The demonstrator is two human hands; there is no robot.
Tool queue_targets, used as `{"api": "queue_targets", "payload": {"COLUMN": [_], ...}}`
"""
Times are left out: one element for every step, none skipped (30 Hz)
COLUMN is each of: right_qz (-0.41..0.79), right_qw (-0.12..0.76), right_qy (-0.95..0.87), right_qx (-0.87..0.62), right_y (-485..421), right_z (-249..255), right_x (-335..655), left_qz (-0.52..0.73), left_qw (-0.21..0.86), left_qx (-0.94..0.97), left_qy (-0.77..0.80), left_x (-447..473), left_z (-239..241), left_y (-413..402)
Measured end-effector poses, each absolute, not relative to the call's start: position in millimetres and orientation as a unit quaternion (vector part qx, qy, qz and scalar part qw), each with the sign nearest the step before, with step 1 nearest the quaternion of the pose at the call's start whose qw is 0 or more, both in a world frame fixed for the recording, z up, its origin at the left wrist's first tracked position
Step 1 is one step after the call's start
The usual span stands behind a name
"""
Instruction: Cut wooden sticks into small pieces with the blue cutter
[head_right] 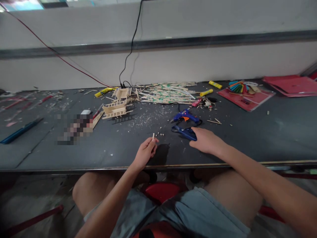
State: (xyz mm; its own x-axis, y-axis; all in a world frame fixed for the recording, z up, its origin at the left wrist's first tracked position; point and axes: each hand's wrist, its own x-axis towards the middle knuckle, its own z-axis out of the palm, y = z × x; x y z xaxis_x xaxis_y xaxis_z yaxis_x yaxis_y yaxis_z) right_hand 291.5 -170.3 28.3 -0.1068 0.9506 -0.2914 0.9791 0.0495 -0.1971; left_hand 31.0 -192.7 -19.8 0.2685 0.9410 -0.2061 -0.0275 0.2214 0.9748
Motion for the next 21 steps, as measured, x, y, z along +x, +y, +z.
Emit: {"api": "queue_targets", "payload": {"right_qz": [-0.189,-0.203,-0.217,-0.231,-0.245,-0.259,-0.267,-0.271,-0.273,-0.271,-0.268,-0.265,-0.262,-0.260,-0.257,-0.255,-0.253,-0.251,-0.250,-0.249,-0.249], "right_qw": [0.022,0.003,-0.016,-0.037,-0.060,-0.080,-0.099,-0.115,-0.126,-0.132,-0.133,-0.132,-0.129,-0.128,-0.129,-0.131,-0.133,-0.136,-0.137,-0.139,-0.140], "right_qy": [0.715,0.710,0.709,0.711,0.713,0.714,0.716,0.720,0.724,0.728,0.732,0.734,0.736,0.737,0.738,0.738,0.738,0.738,0.738,0.738,0.737], "right_qx": [0.672,0.674,0.671,0.663,0.655,0.646,0.637,0.629,0.622,0.616,0.613,0.611,0.611,0.611,0.611,0.611,0.611,0.612,0.612,0.612,0.612], "right_y": [-174,-179,-184,-189,-194,-199,-204,-207,-210,-213,-214,-215,-216,-216,-216,-217,-217,-217,-217,-217,-218], "right_z": [31,33,35,36,36,35,34,33,31,29,27,24,23,21,19,18,17,16,16,16,16], "right_x": [284,277,268,260,252,245,239,233,229,226,224,222,221,220,219,218,218,217,216,214,213], "left_qz": [0.391,0.396,0.401,0.405,0.408,0.411,0.414,0.415,0.415,0.414,0.413,0.412,0.411,0.410,0.410,0.409,0.408,0.407,0.407,0.407,0.406], "left_qw": [0.625,0.625,0.625,0.625,0.626,0.626,0.625,0.624,0.623,0.621,0.618,0.614,0.610,0.606,0.603,0.600,0.598,0.597,0.596,0.595,0.595], "left_qx": [0.490,0.489,0.488,0.486,0.483,0.482,0.481,0.481,0.484,0.487,0.490,0.494,0.498,0.502,0.505,0.509,0.513,0.515,0.516,0.517,0.517], "left_qy": [0.464,0.462,0.459,0.457,0.456,0.456,0.455,0.454,0.453,0.454,0.455,0.457,0.460,0.461,0.462,0.462,0.462,0.462,0.461,0.462,0.462], "left_x": [33,35,37,39,41,42,43,44,45,45,45,45,45,44,44,44,44,44,44,44,44], "left_z": [-20,-20,-20,-20,-20,-21,-21,-23,-24,-25,-27,-28,-29,-30,-30,-30,-30,-29,-29,-29,-29], "left_y": [-193,-194,-194,-195,-195,-196,-196,-196,-196,-197,-197,-197,-198,-198,-199,-200,-200,-201,-201,-201,-202]}}
